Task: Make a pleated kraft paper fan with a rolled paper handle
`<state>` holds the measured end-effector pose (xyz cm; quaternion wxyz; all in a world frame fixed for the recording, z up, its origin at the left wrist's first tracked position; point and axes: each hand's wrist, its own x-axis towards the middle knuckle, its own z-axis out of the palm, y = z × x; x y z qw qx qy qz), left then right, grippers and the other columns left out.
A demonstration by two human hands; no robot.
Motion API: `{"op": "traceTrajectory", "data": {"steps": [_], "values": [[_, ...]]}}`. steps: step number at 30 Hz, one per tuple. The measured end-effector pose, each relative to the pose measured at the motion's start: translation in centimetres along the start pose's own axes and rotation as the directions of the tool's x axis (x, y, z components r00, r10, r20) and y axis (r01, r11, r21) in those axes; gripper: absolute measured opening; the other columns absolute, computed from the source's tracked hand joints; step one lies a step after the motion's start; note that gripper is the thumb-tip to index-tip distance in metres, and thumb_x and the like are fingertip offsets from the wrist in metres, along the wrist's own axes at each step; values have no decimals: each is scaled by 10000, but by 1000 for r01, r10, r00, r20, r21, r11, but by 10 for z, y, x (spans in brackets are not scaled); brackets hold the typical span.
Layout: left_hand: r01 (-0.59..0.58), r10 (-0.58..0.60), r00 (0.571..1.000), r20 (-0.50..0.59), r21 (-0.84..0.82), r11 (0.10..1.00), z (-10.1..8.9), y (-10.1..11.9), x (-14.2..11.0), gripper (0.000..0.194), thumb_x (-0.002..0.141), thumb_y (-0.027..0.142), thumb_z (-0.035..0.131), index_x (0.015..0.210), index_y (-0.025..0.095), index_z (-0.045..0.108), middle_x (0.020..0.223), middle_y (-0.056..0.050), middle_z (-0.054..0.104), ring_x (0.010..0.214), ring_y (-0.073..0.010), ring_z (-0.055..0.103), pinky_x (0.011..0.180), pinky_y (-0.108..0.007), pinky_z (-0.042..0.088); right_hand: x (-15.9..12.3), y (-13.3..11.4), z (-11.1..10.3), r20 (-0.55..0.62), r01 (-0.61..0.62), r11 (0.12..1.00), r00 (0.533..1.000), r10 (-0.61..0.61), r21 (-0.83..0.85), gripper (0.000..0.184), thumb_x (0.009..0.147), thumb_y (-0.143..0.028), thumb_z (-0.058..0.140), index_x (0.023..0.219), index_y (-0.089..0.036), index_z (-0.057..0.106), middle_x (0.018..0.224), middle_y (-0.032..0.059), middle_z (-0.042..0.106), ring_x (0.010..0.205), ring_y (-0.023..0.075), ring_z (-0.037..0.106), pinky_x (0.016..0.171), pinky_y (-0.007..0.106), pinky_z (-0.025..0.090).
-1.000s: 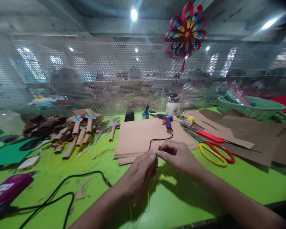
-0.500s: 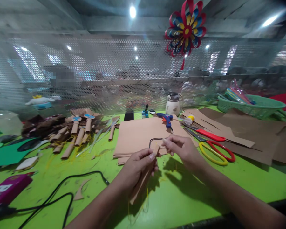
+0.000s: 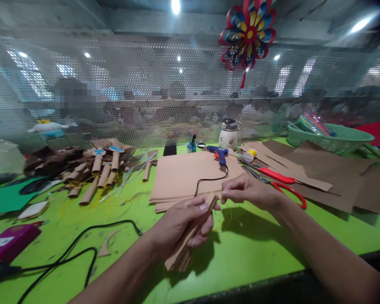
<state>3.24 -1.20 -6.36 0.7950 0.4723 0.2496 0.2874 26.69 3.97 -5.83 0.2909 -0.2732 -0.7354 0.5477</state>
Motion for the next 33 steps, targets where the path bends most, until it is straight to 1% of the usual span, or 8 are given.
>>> {"op": "traceTrajectory", "data": {"steps": [5, 9, 11, 14, 19, 24, 29, 33], "values": [[12, -11, 1000, 14, -18, 1000, -1, -3, 2, 218, 958, 361, 437, 990, 167, 530, 570, 52, 407, 410, -45, 323, 392, -152, 255, -5, -10, -2, -146, 214, 957, 971, -187, 196, 253, 857, -402, 642, 715, -208, 720, 918, 40, 626, 840, 159, 573, 790, 321, 456], [47, -48, 996, 80, 14, 999, 1, -9, 4, 178, 958, 366, 426, 911, 201, 472, 590, 42, 438, 414, -72, 428, 411, -177, 345, -2, -19, 18, -149, 314, 835, 949, -277, 452, 208, 857, -363, 637, 752, -210, 730, 1015, 81, 692, 1049, 254, 602, 989, 471, 397], [62, -64, 991, 114, 13, 998, 3, -11, 4, 161, 950, 342, 454, 874, 200, 453, 597, 46, 419, 416, -61, 388, 412, -169, 335, 1, -21, 27, -173, 335, 784, 942, -287, 523, 207, 881, -326, 610, 762, -193, 716, 731, 39, 662, 805, 199, 644, 893, 442, 462], [101, -101, 987, 128, 8, 995, 8, -12, 3, 138, 931, 321, 507, 893, 191, 478, 604, 55, 363, 447, -57, 279, 399, -150, 275, 4, -21, 34, -212, 298, 744, 954, -212, 598, 216, 897, -242, 574, 722, -156, 667, 498, -59, 411, 467, 91, 448, 624, 308, 476], [138, -142, 982, 128, 38, 990, 10, -14, 4, 163, 938, 353, 491, 903, 195, 477, 580, 68, 325, 448, -60, 240, 406, -157, 244, 5, -22, 26, -299, 255, 739, 951, -76, 624, 242, 876, -209, 561, 652, -132, 607, 508, -78, 285, 446, 61, 266, 499, 218, 341], [144, -150, 981, 124, 56, 988, 10, -14, 4, 170, 949, 355, 471, 890, 196, 456, 580, 72, 307, 443, -57, 207, 401, -167, 203, 3, -18, -3, -490, 300, 768, 871, 22, 566, 266, 839, -184, 547, 576, -144, 554, 491, -83, 223, 447, 68, 186, 464, 202, 293], [133, -140, 982, 125, 69, 989, 12, -11, 2, 147, 964, 317, 437, 888, 194, 462, 569, 71, 312, 421, -48, 242, 385, -154, 203, 4, -9, -20, -545, 288, 800, 836, 58, 527, 233, 813, -217, 560, 586, -165, 548, 487, -76, 279, 437, 70, 246, 491, 214, 369], [46, -47, 991, 122, 5, 999, 10, -8, 2, 129, 967, 278, 410, 897, 188, 469, 561, 57, 384, 396, -46, 311, 374, -151, 242, 7, -2, -18, -540, 215, 854, 837, 88, 473, 208, 826, -268, 561, 638, -183, 585, 584, -14, 508, 595, 112, 520, 702, 299, 508]]}}
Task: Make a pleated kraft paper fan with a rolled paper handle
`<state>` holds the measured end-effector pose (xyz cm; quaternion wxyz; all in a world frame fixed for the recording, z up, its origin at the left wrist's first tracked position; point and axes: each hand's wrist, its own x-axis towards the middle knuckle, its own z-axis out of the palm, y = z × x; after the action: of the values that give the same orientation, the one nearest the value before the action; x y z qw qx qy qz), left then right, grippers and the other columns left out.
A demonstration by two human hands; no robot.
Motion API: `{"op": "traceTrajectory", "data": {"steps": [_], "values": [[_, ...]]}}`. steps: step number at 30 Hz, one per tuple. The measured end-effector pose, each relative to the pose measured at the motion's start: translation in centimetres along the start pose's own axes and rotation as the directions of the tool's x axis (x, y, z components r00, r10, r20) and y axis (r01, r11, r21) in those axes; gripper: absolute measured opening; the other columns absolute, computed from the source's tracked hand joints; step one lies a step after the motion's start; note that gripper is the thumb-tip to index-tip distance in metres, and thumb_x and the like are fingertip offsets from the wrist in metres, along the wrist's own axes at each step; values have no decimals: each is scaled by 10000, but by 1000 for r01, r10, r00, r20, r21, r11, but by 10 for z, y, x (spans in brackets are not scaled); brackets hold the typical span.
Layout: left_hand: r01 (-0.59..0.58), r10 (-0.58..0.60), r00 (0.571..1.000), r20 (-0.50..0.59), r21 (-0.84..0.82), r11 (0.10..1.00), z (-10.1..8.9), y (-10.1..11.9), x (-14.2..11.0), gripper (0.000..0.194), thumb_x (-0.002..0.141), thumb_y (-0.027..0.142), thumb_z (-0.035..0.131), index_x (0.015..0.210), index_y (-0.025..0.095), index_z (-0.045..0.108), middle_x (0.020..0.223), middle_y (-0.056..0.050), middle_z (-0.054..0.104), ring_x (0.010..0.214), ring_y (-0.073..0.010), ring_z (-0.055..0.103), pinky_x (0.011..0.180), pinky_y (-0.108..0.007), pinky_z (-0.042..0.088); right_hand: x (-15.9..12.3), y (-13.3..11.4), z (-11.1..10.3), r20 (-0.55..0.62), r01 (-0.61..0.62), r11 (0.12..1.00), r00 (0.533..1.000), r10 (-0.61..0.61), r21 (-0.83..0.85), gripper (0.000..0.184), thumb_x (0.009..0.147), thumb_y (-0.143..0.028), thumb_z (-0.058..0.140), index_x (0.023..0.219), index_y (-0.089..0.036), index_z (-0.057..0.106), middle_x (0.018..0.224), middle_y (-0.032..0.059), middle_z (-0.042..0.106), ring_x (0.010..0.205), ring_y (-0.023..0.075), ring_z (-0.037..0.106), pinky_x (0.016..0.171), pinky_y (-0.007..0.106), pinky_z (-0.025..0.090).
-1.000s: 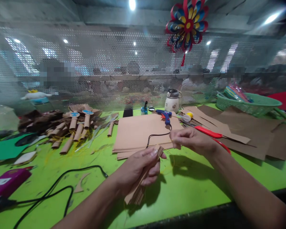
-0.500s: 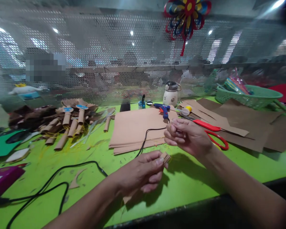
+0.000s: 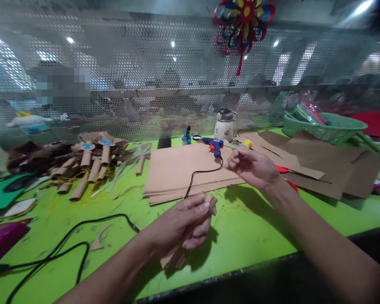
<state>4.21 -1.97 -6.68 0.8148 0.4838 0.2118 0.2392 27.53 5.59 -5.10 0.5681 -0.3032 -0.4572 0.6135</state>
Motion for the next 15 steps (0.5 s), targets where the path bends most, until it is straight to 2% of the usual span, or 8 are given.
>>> {"op": "traceTrajectory", "data": {"steps": [2, 4, 6, 8, 9, 11, 13, 15], "values": [[-101, 99, 994, -53, -25, 995, -3, 5, -1, 161, 974, 286, 371, 922, 183, 484, 572, 36, 445, 390, -62, 380, 370, -161, 278, 2, 6, -1, -6, -46, 994, 999, 45, -97, 211, 826, -307, 575, 676, -171, 635, 724, 53, 634, 751, 168, 609, 763, 361, 528], [-242, 234, 958, -164, -31, 970, -7, 15, -3, 199, 979, 287, 342, 943, 174, 502, 591, 16, 489, 404, -81, 443, 378, -170, 320, 3, 13, -2, -51, -82, 974, 996, 73, -213, 205, 808, -328, 616, 736, -149, 683, 831, 104, 684, 806, 208, 627, 724, 377, 540], [-405, 377, 871, -315, -27, 914, -13, 27, -5, 202, 976, 256, 339, 935, 163, 513, 604, 6, 507, 437, -89, 480, 409, -172, 365, 4, 19, -2, -131, -65, 943, 991, 23, -327, 178, 778, -327, 674, 785, -151, 706, 861, 97, 690, 762, 196, 608, 652, 336, 531], [-536, 458, 745, -485, -28, 844, -19, 40, -6, 170, 967, 222, 353, 924, 166, 507, 606, 3, 517, 475, -100, 508, 431, -171, 402, 2, 23, 2, -188, -3, 904, 978, -86, -427, 152, 754, -317, 716, 805, -174, 715, 867, 64, 684, 713, 163, 562, 613, 289, 500], [-584, 462, 671, -580, -30, 811, -23, 45, -6, 166, 967, 221, 355, 916, 166, 503, 603, -1, 524, 492, -106, 527, 440, -167, 417, -1, 24, 6, -197, 31, 885, 971, -137, -464, 143, 749, -315, 725, 802, -182, 720, 863, 51, 683, 693, 151, 540, 609, 277, 486], [-621, 401, 563, -722, -50, 782, -30, 51, -6, 157, 965, 216, 356, 905, 168, 493, 603, -10, 543, 522, -118, 561, 460, -173, 447, -8, 26, 20, -150, 87, 842, 969, -195, -532, 147, 762, -327, 715, 785, -183, 733, 839, 41, 684, 661, 139, 518, 610, 273, 470], [-628, 346, 503, -792, -60, 775, -36, 53, -5, 150, 963, 214, 360, 888, 171, 483, 592, -9, 545, 520, -126, 573, 464, -184, 460, -18, 28, 37, -28, 118, 799, 986, -166, -589, 194, 788, -351, 685, 774, -167, 744, 827, 52, 694, 640, 138, 527, 597, 280, 466], [-631, 334, 476, -813, -51, 774, -40, 53, -3, 154, 965, 218, 356, 877, 174, 474, 573, -2, 535, 502, -128, 569, 456, -189, 457, -29, 31, 55, 107, 108, 777, 993, -52, -620, 243, 818, -371, 646, 806, -152, 750, 861, 71, 704, 669, 147, 558, 589, 280, 470]]}}
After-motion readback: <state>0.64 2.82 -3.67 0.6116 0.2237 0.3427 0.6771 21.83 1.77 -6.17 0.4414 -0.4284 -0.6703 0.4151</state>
